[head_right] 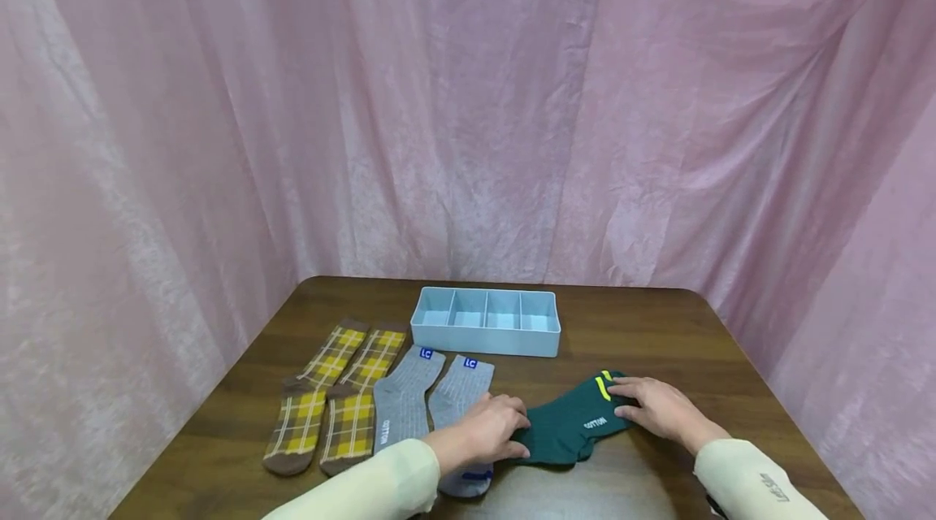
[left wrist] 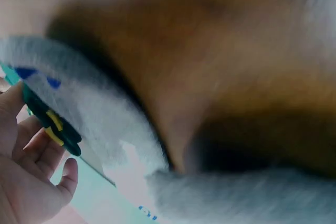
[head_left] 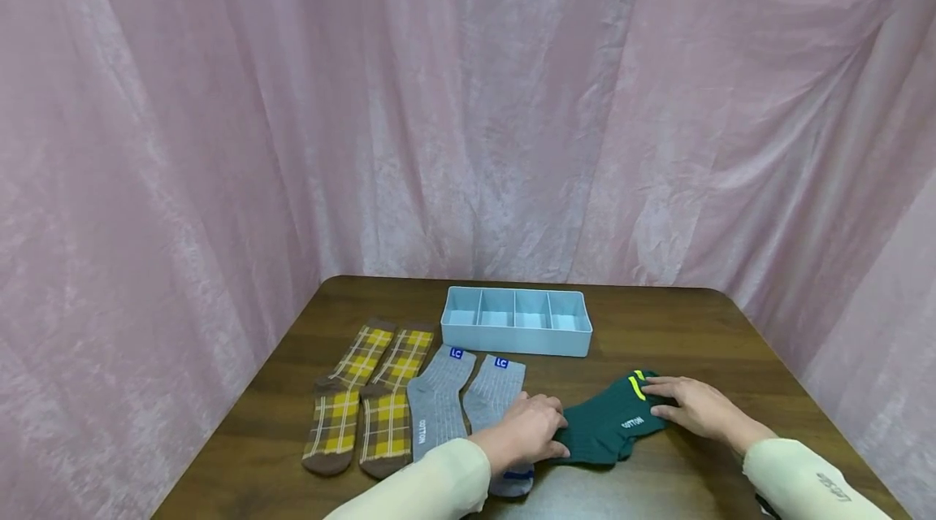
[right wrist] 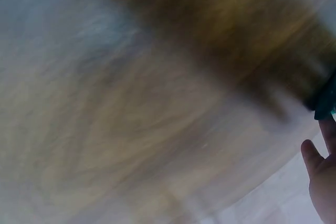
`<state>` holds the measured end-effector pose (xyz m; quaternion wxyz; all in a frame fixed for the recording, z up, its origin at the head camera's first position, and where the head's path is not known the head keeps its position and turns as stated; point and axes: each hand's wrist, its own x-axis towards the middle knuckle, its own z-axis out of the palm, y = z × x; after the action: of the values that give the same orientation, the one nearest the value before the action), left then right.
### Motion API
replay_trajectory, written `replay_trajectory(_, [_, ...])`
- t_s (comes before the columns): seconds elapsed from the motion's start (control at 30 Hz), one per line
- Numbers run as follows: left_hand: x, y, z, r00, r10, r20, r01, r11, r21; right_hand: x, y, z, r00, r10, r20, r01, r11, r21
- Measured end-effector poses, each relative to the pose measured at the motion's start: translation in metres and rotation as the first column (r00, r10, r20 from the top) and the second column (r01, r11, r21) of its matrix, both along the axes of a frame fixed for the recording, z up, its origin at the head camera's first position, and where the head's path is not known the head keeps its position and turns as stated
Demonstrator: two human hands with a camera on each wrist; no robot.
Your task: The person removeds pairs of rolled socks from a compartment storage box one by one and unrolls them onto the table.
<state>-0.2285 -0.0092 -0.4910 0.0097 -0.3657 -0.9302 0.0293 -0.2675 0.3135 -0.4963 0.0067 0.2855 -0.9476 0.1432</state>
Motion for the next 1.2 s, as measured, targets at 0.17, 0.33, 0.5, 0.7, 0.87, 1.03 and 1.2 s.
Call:
replay_trajectory(0.17, [-0.008, 0.003, 0.005, 1.000, 0.019, 0.016, -0.018, 0.997, -0.072, 0.004, 0.004, -0.004, 0.999, -0.043, -0.008, 0.043, 0.998, -0.035])
replay_trajectory(0.33, [-0.017, 0.003, 0.008, 0.999, 0.034, 0.034, -0.030, 0.993, -0.111, 0.012, 0.001, -0.012, 0.992, -0.127, -0.012, 0.126, 0.990, -0.066])
replay_trajectory(0.5, [-0.028, 0.000, 0.009, 0.998, 0.037, 0.058, -0.030, 0.992, -0.125, 0.022, -0.005, -0.015, 0.981, -0.190, -0.047, 0.188, 0.981, -0.046])
replay_trajectory(0.7, [-0.040, -0.003, 0.011, 0.999, 0.013, 0.052, -0.005, 0.991, -0.135, 0.037, -0.010, -0.015, 0.960, -0.251, -0.121, 0.245, 0.967, -0.066])
replay_trajectory(0.87, [-0.047, -0.004, 0.014, 1.000, -0.017, -0.008, 0.015, 0.983, -0.184, 0.048, -0.014, -0.015, 0.948, -0.287, -0.134, 0.283, 0.958, -0.046])
replay_trajectory(1.03, [-0.056, -0.004, 0.014, 0.995, -0.038, -0.097, 0.014, 0.971, -0.239, 0.058, -0.018, -0.013, 0.942, -0.307, -0.135, 0.309, 0.951, -0.003])
replay_trajectory(1.2, [-0.065, -0.004, 0.013, 0.992, -0.039, -0.122, 0.010, 0.974, -0.228, 0.065, -0.020, -0.008, 0.944, -0.310, -0.111, 0.315, 0.949, 0.032])
